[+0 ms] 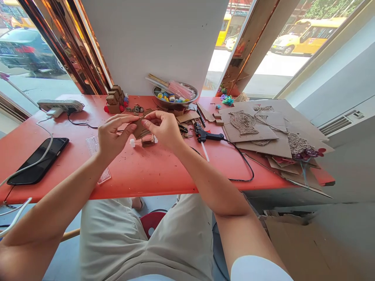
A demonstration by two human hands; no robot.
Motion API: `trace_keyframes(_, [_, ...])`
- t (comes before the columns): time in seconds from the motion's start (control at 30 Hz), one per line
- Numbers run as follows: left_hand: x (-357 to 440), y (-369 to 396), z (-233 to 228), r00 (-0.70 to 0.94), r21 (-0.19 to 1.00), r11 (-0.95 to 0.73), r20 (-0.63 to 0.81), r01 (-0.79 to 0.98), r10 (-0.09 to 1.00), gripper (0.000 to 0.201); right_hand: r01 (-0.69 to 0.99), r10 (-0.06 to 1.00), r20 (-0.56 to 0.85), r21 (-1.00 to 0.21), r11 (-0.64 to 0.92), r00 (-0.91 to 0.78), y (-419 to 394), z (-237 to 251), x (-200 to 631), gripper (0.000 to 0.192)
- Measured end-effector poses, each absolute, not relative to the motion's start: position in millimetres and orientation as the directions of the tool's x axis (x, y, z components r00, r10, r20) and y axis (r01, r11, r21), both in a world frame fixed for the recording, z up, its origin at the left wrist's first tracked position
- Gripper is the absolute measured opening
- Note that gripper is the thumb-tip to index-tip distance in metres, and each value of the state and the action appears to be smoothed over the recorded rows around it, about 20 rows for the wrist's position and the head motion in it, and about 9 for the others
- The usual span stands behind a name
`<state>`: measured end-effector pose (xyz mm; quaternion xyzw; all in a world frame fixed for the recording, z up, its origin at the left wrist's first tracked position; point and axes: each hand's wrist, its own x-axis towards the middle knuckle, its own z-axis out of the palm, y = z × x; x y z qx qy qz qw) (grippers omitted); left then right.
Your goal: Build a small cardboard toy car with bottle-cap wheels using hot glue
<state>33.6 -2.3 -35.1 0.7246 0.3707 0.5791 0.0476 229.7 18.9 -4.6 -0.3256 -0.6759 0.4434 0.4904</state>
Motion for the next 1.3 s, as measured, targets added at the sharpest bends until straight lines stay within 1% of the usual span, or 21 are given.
trace_keyframes(0.07, [33.5, -2.8, -35.4, 0.055, 0.462, -0.707, 0.817, 0.535, 0.574, 0.025, -0.022, 0.865, 0.38, -0.918, 0.395, -0.327, 17.0, -7.5, 226.7, 0.028])
trace_keyframes(0.2, [33.1, -2.9, -35.5, 0.02, 0.454, -0.694, 0.829, 0.559, 0.558, 0.024, -0.064, 0.842, 0.399, -0.912, 0.404, -0.363, 14.6, -11.0, 222.4, 0.027])
trace_keyframes(0.37, [32.9, -3.7, -35.1, 0.056, 0.467, -0.709, 0.814, 0.529, 0.578, 0.025, 0.012, 0.841, 0.436, -0.886, 0.464, -0.319, 11.3, -12.7, 220.0, 0.026])
trace_keyframes(0.53, [33.2, -7.0, -33.0, 0.12, 0.433, -0.71, 0.803, 0.556, 0.584, 0.029, 0.063, 0.825, 0.496, -0.846, 0.529, -0.271, 5.8, -13.0, 218.0, 0.011])
trace_keyframes(0.6, [33.9, -8.6, -32.9, 0.146, 0.41, -0.722, 0.808, 0.557, 0.571, 0.03, 0.068, 0.814, 0.518, -0.831, 0.551, -0.261, 4.1, -13.0, 217.6, 0.009])
trace_keyframes(0.77, [36.7, -10.5, -36.6, 0.179, 0.401, -0.732, 0.8, 0.551, 0.573, 0.032, 0.111, 0.819, 0.528, -0.821, 0.56, -0.224, 1.0, -13.8, 217.2, 0.008])
trace_keyframes(0.9, [38.2, -11.0, -40.4, 0.167, 0.357, -0.726, 0.825, 0.588, 0.54, 0.033, 0.119, 0.81, 0.548, -0.808, 0.577, -0.211, -0.9, -15.0, 216.2, 0.009])
trace_keyframes(1.1, [37.1, -9.8, -43.6, 0.145, 0.359, -0.708, 0.826, 0.608, 0.544, 0.035, 0.174, 0.79, 0.577, -0.773, 0.61, -0.206, -3.5, -14.0, 215.6, 0.01])
trace_keyframes(1.3, [38.3, -11.0, -40.7, 0.138, 0.294, -0.717, 0.868, 0.632, 0.478, 0.037, 0.2, 0.764, 0.609, -0.738, 0.644, -0.214, -8.6, -9.3, 216.6, 0.014])
